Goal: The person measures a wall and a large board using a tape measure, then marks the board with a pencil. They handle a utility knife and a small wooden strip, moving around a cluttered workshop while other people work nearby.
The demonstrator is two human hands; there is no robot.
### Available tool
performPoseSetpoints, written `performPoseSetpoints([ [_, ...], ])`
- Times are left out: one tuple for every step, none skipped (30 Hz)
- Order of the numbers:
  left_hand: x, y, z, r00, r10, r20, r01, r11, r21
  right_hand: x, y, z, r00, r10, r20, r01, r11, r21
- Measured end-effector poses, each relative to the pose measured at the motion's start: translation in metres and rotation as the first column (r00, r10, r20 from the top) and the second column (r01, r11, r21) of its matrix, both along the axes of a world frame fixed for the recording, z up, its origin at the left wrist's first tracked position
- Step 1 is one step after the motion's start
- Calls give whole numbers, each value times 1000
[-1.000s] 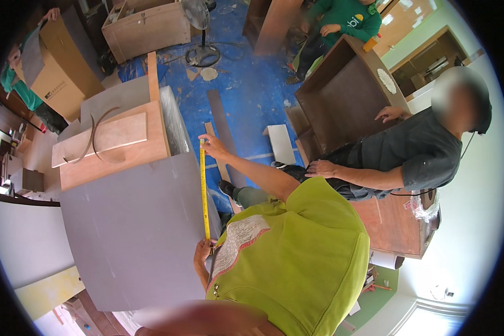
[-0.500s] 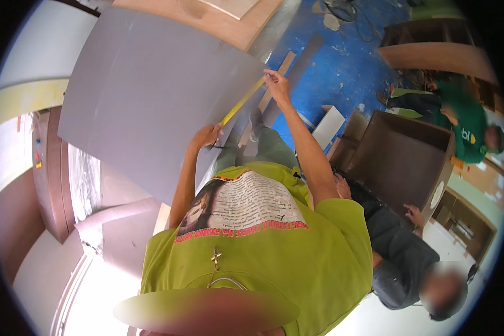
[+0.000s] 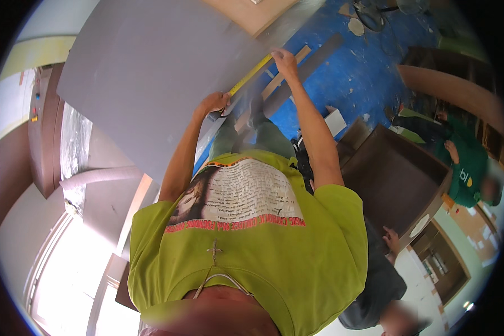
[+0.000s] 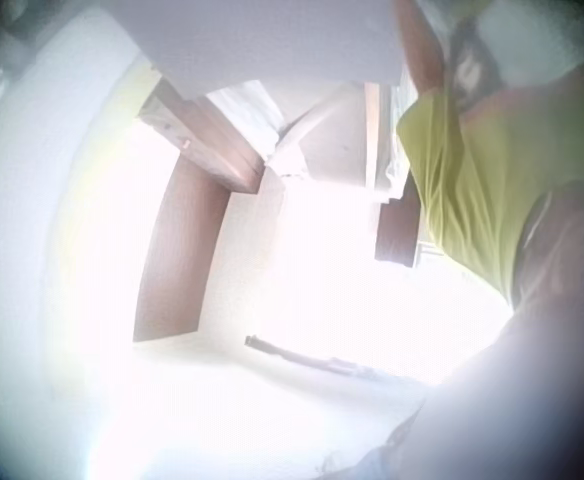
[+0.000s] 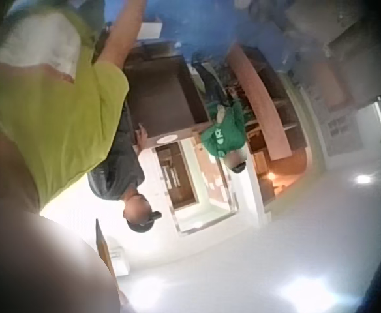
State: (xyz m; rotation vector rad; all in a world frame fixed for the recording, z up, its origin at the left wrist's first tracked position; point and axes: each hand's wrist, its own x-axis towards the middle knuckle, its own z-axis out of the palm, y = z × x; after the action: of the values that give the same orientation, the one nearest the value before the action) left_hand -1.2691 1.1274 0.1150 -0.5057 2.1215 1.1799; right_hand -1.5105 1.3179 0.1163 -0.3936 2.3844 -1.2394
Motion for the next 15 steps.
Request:
performPoseSetpoints([
  [2, 2, -4, 1000, 12, 6, -11, 999, -48, 0, 0, -1, 999, 21, 35, -20, 999, -33],
  [5, 4, -7, 1000, 24, 11, -23, 995, -95, 1, -1, -2, 995, 26, 91, -23, 999, -40],
  [9, 5, -8, 998, 53, 23, -51, 994, -97, 1, -2, -4, 989, 10, 151, -6, 1000, -27],
  [12, 7, -8, 996, 83, 33, -79, 992, -99, 2, -2, -5, 991, 22, 135, -13, 998, -67],
  [15, 10, -7, 991, 115, 61, -108, 988, -110, 2, -2, -7, 992, 11, 124, 0, 996, -87],
  [16, 12, -4, 991, 117, 60, -107, 984, -139, 2, -1, -9, 993, 3, 121, 11, 994, -112],
  [16, 15, 0, 990, 121, 77, -107, 979, -175, 1, 0, -10, 992, 12, 122, 2, 993, -115],
  [15, 18, 4, 989, 123, 86, -102, 970, -220, 1, 2, -11, 991, 28, 129, -12, 992, -122],
  [12, 20, 9, 981, 133, 142, -100, 971, -217, 0, 2, -10, 990, 51, 128, -31, 988, -151],
  [9, 21, 14, 972, 140, 188, -97, 970, -223, -2, 1, -6, 995, 86, 52, -81, 993, -91],
  [6, 21, 19, 961, 147, 235, -93, 969, -227, -4, -1, 1, 991, 132, -30, -133, 990, -47],
  [5, 22, 23, 958, 153, 242, -96, 968, -232, -4, -2, 13, 988, 143, -65, -139, 988, 62],
  [3, 22, 26, 955, 160, 248, -100, 966, -238, -7, -4, 31, 975, 183, -128, -188, 982, -23],
  [2, 22, 29, 951, 162, 264, -97, 965, -242, -12, -8, 57, 971, 187, -148, -196, 979, -48],
  [1, 22, 31, 950, 174, 261, -112, 965, -236, -16, -14, 88, 980, 155, -121, -158, 987, -16],
])
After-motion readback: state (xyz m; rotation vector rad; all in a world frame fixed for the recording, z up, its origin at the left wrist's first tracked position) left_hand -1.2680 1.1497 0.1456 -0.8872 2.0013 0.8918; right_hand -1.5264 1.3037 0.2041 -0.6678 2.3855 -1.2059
